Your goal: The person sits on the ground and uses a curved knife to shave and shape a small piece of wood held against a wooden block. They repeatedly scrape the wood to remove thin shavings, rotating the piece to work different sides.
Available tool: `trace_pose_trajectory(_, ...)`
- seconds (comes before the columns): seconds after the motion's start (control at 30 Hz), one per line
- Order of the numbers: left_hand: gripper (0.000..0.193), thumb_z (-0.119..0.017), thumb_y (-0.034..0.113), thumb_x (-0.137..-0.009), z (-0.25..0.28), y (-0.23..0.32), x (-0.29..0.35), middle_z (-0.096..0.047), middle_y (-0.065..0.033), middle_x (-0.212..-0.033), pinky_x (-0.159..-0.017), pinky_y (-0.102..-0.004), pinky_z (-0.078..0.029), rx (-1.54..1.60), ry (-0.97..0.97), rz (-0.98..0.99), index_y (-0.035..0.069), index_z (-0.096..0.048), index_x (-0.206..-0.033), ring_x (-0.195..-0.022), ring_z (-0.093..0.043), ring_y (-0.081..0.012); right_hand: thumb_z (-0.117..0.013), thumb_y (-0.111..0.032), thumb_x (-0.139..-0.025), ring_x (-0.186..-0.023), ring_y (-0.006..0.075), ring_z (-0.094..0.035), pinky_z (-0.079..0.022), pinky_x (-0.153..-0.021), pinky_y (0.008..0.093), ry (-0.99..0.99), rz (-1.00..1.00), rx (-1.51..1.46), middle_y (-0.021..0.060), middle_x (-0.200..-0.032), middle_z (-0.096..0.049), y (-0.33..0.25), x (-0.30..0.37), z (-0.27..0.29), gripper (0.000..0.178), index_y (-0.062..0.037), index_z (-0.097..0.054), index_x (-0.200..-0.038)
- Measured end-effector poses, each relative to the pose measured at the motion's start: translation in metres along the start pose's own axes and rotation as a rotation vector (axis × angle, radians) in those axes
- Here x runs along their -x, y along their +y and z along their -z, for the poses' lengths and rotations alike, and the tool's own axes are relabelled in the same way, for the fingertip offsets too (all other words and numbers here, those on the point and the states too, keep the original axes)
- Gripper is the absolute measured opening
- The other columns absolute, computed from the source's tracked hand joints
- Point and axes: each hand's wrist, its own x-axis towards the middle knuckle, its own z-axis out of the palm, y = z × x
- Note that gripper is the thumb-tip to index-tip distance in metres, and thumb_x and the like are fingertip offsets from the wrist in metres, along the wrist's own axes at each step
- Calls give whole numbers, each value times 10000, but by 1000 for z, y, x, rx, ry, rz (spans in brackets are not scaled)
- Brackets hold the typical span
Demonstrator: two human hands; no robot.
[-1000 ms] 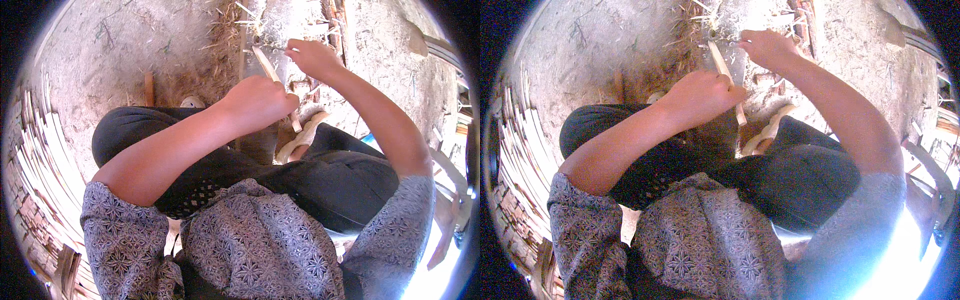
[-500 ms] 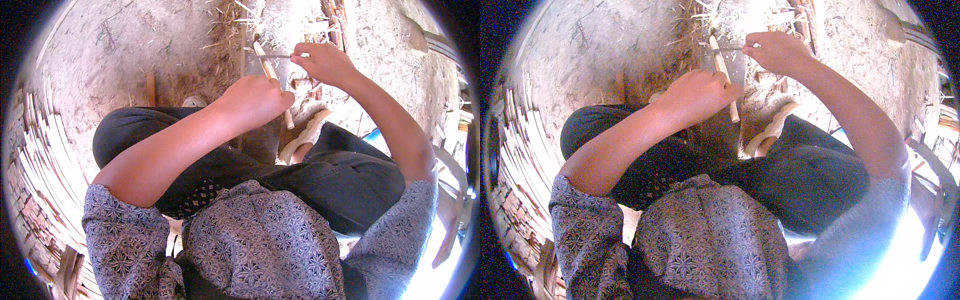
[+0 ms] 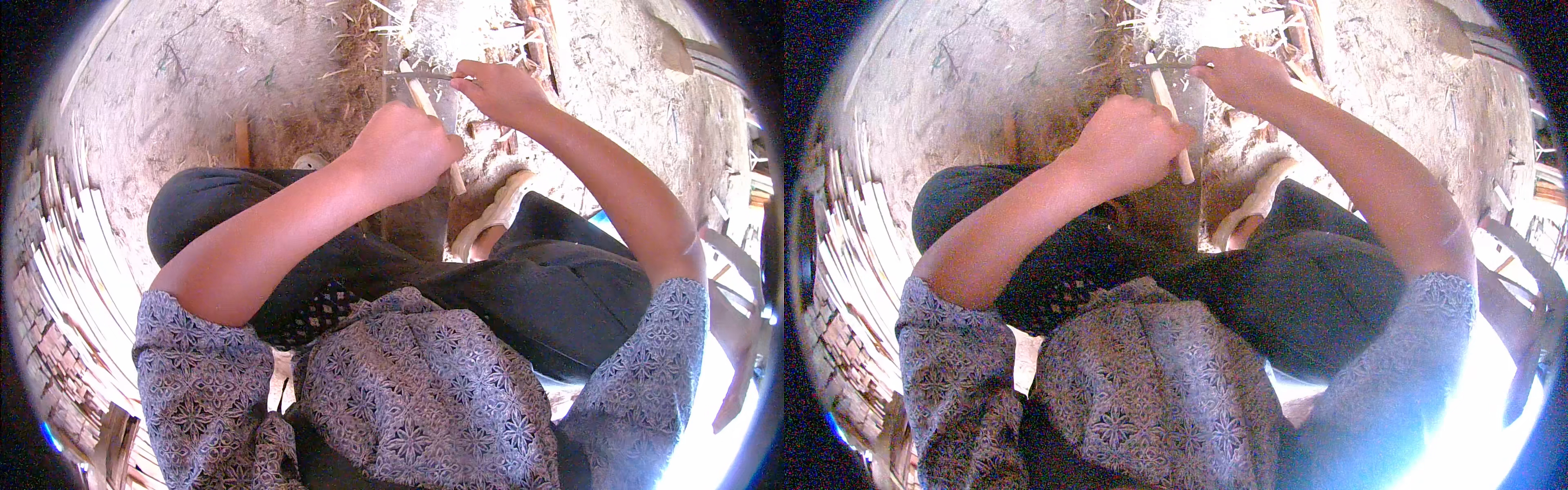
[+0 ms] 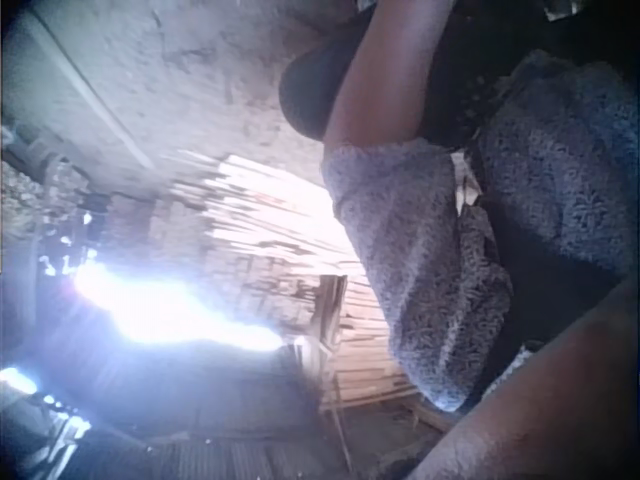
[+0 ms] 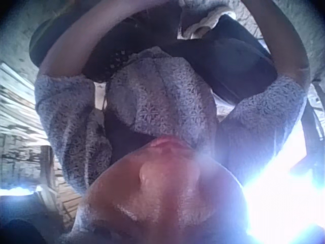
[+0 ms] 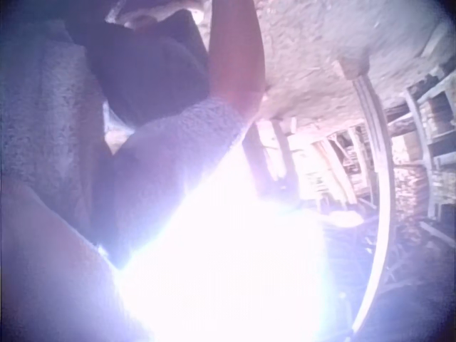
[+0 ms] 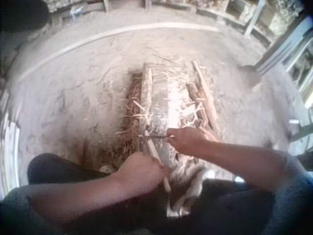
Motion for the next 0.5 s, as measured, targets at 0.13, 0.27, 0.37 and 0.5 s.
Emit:
trace_pose_trajectory(0.13,103,-713,204,-751,8,6,1,-702,-122,-721,-606,-442,-578,-69,-32,59,106,-720,-786,-699,-727,-310,-504,-326,-1001,-904,435,-695,-555,-835,533,-29,115,-105,203,-958,-722,6,23,5,345,-123,-637,-1247)
trace_pose_trajectory(0.27,125,-718,218,-740,-1,2,1,-697,-119,-692,-593,-438,-576,-49,-27,70,95,-711,-759,-683,-724,-304,-557,-201,-984,-771,366,-687,-527,-726,464,-34,138,-84,215,-811,-689,18,24,4,393,-152,-596,-1372)
trace_pose_trajectory(0.37,130,-716,226,-743,-7,0,-2,-693,-118,-680,-586,-444,-575,-42,17,88,96,-708,-745,-675,-723,-305,-507,-235,-1009,-842,389,-691,-545,-772,504,16,114,17,216,-915,-712,9,10,-9,386,-181,-595,-1381)
trace_pose_trajectory(0.5,136,-692,223,-770,-1,-3,-4,-697,-130,-704,-589,-447,-576,-52,-2,92,88,-710,-765,-690,-725,-306,-489,-257,-1011,-947,403,-686,-550,-827,517,-17,146,140,205,-1021,-719,-26,-25,-8,388,-199,-598,-1379)
